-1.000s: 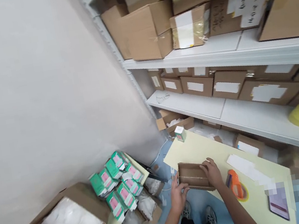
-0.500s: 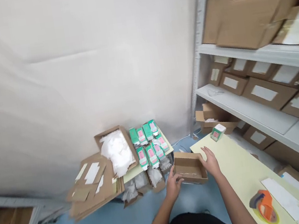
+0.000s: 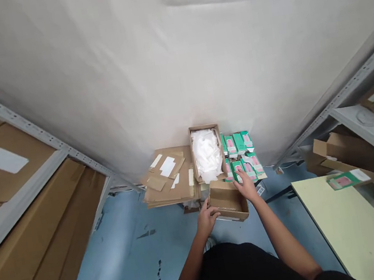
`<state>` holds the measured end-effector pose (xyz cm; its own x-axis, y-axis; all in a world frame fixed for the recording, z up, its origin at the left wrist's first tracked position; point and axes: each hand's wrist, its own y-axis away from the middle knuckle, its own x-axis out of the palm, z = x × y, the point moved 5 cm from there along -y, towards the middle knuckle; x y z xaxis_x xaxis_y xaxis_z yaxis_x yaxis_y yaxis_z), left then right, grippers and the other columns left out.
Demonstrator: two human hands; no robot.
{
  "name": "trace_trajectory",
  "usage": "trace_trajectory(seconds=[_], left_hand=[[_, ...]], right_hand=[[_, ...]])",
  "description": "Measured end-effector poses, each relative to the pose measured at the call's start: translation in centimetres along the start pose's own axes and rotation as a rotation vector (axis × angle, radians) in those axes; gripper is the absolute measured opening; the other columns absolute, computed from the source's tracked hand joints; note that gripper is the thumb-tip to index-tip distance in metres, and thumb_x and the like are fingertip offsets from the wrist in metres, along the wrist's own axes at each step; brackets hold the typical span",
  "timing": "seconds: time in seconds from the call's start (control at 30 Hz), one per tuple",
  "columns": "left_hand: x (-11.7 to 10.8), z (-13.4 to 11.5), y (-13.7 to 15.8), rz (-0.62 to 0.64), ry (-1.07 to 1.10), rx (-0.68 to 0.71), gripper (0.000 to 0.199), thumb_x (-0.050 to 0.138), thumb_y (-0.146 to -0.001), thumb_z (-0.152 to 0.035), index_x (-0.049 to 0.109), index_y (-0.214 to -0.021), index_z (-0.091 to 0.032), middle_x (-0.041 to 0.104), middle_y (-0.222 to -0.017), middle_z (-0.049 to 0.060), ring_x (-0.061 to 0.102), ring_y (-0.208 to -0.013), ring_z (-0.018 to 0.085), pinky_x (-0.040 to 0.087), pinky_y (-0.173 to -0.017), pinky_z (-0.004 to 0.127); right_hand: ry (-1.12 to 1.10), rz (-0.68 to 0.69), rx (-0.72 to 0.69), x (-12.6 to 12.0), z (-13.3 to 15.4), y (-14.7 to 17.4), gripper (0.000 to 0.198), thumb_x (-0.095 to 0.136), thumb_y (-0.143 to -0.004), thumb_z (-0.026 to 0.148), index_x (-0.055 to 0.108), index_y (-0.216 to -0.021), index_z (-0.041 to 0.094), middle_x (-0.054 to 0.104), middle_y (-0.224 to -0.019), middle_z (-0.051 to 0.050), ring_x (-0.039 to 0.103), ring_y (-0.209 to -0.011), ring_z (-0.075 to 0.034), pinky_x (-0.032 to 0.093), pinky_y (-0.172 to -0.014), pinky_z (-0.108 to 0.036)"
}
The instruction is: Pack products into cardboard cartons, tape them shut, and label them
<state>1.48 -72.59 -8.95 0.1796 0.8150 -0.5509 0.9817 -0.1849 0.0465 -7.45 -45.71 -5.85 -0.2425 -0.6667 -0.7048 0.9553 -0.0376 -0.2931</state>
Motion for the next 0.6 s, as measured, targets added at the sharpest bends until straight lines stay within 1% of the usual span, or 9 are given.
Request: trace_trajectory(seconds=[0.1,0.17,0.23,0.3,0.43,0.5,0.6], left_hand=[[-3.0,1.8,0.6,-0.013,-0.003,-0.066,0.017,0.075,-0.082,-0.016,0.081,-0.096,-0.023,0.048,-0.160,0.010,0.059,-0.136,0.029,0.049,-0.113,0.041],[-4.4,2.5,0.8,-0.023,0.003,-0.088,0.018,0.074,-0.083,-0.016,0.081,-0.098,-0.023,0.048,-0.160,0.010,0.058,-0.136,0.028,0.048,-0.113,0.041],[-5.4,2.8,0.9,-0.030,0.014,-0.092,0.018,0.073,-0.084,-0.016,0.081,-0.098,-0.023,0.048,-0.160,0.009,0.059,-0.136,0.027,0.049,-0.112,0.040],[-6.1,2.8,0.8,-0.043,0.022,-0.086,0.017,0.073,-0.085,-0.016,0.081,-0.098,-0.023,0.047,-0.161,0.009,0.059,-0.135,0.027,0.049,-0.112,0.040],[-6.9,2.1,0.2,-0.081,0.014,-0.070,0.016,0.072,-0.087,-0.019,0.081,-0.099,-0.023,0.046,-0.161,0.009,0.059,-0.135,0.028,0.049,-0.112,0.040],[-7.1,1.6,-0.4,-0.080,0.010,-0.077,0.016,0.072,-0.086,-0.018,0.082,-0.098,-0.023,0.047,-0.160,0.010,0.062,-0.132,0.028,0.050,-0.110,0.039],[-7.2,0.9,-1.7,-0.061,-0.006,-0.083,0.016,0.074,-0.085,-0.017,0.082,-0.098,-0.023,0.048,-0.160,0.009,0.064,-0.128,0.027,0.050,-0.110,0.039]], right_hand=[[0.036,0.092,-0.020,4.3,3.0,-3.5,0.050,0.063,-0.089,0.038,0.063,-0.136,0.020,0.055,-0.151,-0.016,0.051,-0.141,-0.032,0.045,-0.115,-0.049],[0.107,0.172,0.001,6.4,4.5,-6.2,0.055,0.067,-0.087,0.035,0.060,-0.139,0.020,0.047,-0.157,-0.016,0.049,-0.143,-0.032,0.045,-0.115,-0.046],[0.196,0.246,0.041,7.9,5.6,-9.1,0.062,0.071,-0.086,0.031,0.056,-0.144,0.018,0.037,-0.164,-0.018,0.048,-0.145,-0.033,0.046,-0.114,-0.043],[0.274,0.305,0.095,8.9,6.4,-12.1,0.070,0.073,-0.086,0.031,0.050,-0.150,0.018,0.027,-0.169,-0.019,0.051,-0.141,-0.035,0.048,-0.110,-0.044],[0.368,0.361,0.175,10.3,7.9,-17.4,0.083,0.076,-0.087,0.037,0.037,-0.159,0.023,0.009,-0.173,-0.021,0.062,-0.127,-0.036,0.051,-0.101,-0.044],[0.379,0.373,0.154,11.3,8.9,-19.6,0.091,0.078,-0.085,0.041,0.031,-0.162,0.027,0.003,-0.174,-0.020,0.064,-0.124,-0.036,0.052,-0.097,-0.044],[0.349,0.374,0.071,13.4,10.8,-22.6,0.106,0.083,-0.080,0.043,0.021,-0.165,0.032,-0.004,-0.174,-0.019,0.067,-0.117,-0.033,0.054,-0.091,-0.040]])
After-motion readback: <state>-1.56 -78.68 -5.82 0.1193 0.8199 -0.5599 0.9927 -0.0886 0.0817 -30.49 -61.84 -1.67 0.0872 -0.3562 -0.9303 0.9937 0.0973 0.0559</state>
